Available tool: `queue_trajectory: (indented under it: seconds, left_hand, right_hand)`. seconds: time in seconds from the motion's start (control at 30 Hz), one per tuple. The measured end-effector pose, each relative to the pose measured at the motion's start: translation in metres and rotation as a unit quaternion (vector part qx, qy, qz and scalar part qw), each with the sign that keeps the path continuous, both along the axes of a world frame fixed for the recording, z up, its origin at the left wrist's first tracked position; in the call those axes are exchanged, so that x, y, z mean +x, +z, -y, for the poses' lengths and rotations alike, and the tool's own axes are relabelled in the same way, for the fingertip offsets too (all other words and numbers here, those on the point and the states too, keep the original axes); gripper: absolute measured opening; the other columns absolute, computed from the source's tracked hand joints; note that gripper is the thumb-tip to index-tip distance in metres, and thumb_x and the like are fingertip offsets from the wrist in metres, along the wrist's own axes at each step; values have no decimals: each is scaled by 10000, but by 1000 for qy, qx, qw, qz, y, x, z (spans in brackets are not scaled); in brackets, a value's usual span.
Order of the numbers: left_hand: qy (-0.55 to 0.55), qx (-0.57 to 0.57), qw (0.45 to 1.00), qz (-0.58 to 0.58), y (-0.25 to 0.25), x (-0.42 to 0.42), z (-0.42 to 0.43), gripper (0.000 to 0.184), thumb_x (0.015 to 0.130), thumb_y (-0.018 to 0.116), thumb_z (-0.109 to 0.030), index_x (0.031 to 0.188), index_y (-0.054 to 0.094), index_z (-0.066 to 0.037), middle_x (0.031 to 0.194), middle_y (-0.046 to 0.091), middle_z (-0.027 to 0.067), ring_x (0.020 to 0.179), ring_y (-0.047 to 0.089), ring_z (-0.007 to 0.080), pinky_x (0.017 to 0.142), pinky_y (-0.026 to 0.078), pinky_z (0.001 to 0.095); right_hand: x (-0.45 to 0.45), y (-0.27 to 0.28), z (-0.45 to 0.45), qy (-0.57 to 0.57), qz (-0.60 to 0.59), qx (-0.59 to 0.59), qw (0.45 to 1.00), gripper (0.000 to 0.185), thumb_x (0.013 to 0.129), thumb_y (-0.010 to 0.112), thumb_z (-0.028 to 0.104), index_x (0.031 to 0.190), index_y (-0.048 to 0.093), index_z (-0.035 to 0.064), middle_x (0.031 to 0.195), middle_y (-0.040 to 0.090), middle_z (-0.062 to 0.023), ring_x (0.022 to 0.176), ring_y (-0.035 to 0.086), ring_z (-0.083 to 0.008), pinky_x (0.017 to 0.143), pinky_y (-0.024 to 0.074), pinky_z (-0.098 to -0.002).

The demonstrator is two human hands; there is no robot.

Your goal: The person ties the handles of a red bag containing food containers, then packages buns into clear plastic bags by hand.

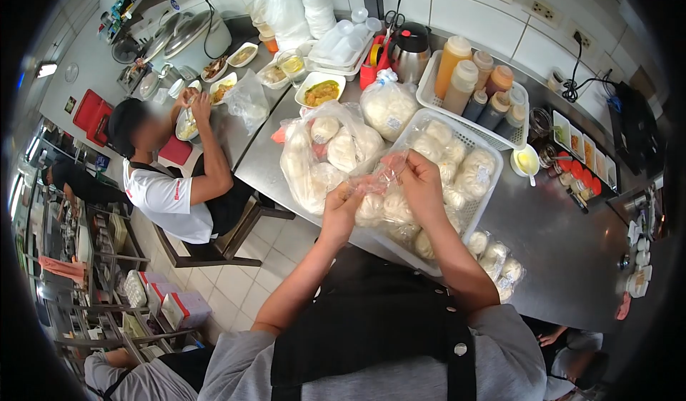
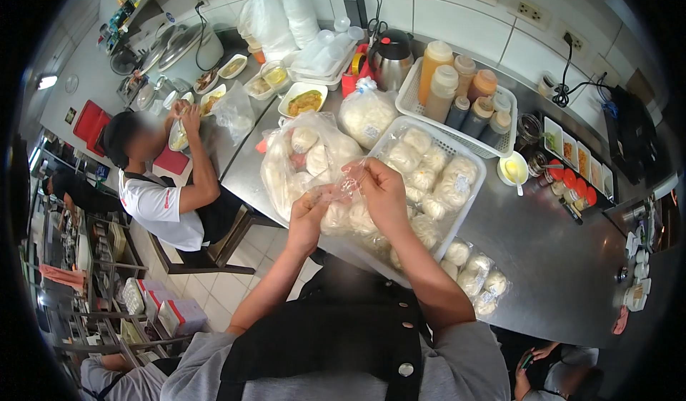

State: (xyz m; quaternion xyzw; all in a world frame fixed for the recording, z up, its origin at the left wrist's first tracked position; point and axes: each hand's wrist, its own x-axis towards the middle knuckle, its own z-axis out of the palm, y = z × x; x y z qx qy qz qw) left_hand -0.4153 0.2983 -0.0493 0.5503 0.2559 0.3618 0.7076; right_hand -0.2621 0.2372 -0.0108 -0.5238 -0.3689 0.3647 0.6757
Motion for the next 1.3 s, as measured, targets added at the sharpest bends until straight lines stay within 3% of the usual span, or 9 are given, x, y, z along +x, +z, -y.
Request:
queue_trajectory:
  seconds: [0.3,0.43,0.47,0.6,0.73,0.9,1.07,1.23,1.3]
  left_hand:
    - [160,36,983,-78,12,0,-2,289,1016,523,-186,914,675,37,812,707,83,737,605,72,656,482,227]
    - [142,46,976,-159,7,-8,-16,316,1019,519,-208,863,668,23,773,698,74,705,601,77,648,476,230]
    - [89,0,994,-67,3,-7,-19,289,1010,535,-230,936,663,18,840,698,79,759,613,89,686,484,233]
    - [84,-70,988,111,15,13,-2,382,966,611,-280,1214,583,10,1094,655,89,998,612,144,868,483,271]
    - [-9,-113,993,-4,3,2,4,542,919,676,-279,1338,488,10,1250,591,86,1143,555,176,988,432,312]
    - [-113,-68,991,39,-2,-4,7,528,904,692,-267,1313,513,16,1244,602,74,1139,556,159,1004,422,330]
    - [-47,-127,988,68,-6,1,9,475,966,596,-289,1317,510,18,1261,593,95,1148,563,173,1003,430,346]
    - [-12,-159,984,76,1,0,1,479,1006,511,-321,1342,487,20,1268,587,113,1171,556,197,1012,431,358]
    - [-46,-165,984,54,7,0,1,476,987,564,-258,1373,463,3,1342,528,124,1219,520,208,1022,419,351]
  right_hand:
    - [-1,11,9,66,107,-13,992,272,968,590,135,1214,600,18,1068,656,-50,993,597,-105,833,449,-221]
    - [-8,-11,17,65,186,8,980,311,950,628,162,1232,610,31,1078,665,-41,985,591,-90,830,445,-216]
    - [-7,-18,17,65,197,12,978,306,946,635,165,1222,621,33,1069,670,-38,974,592,-85,827,445,-214]
    - [2,-30,18,14,41,-66,997,216,903,695,183,1061,713,37,868,692,1,714,518,-42,636,415,-209]
    - [1,-25,16,-64,23,-46,997,219,935,657,212,982,716,6,793,699,-12,662,542,-49,612,431,-208]
    - [5,-18,13,-13,-160,-86,983,250,968,604,234,988,674,-5,850,711,-88,731,628,-101,669,498,-246]
    - [13,-31,17,68,-284,-101,951,278,967,600,200,1167,553,12,1063,678,-135,910,660,-166,762,525,-275]
    - [8,0,39,109,33,-30,993,324,863,706,65,1156,572,97,1414,408,-128,1254,472,-204,948,472,-321]
    - [21,-16,36,107,142,-25,984,404,820,747,99,1181,566,96,1324,465,-117,1216,489,-220,948,457,-335]
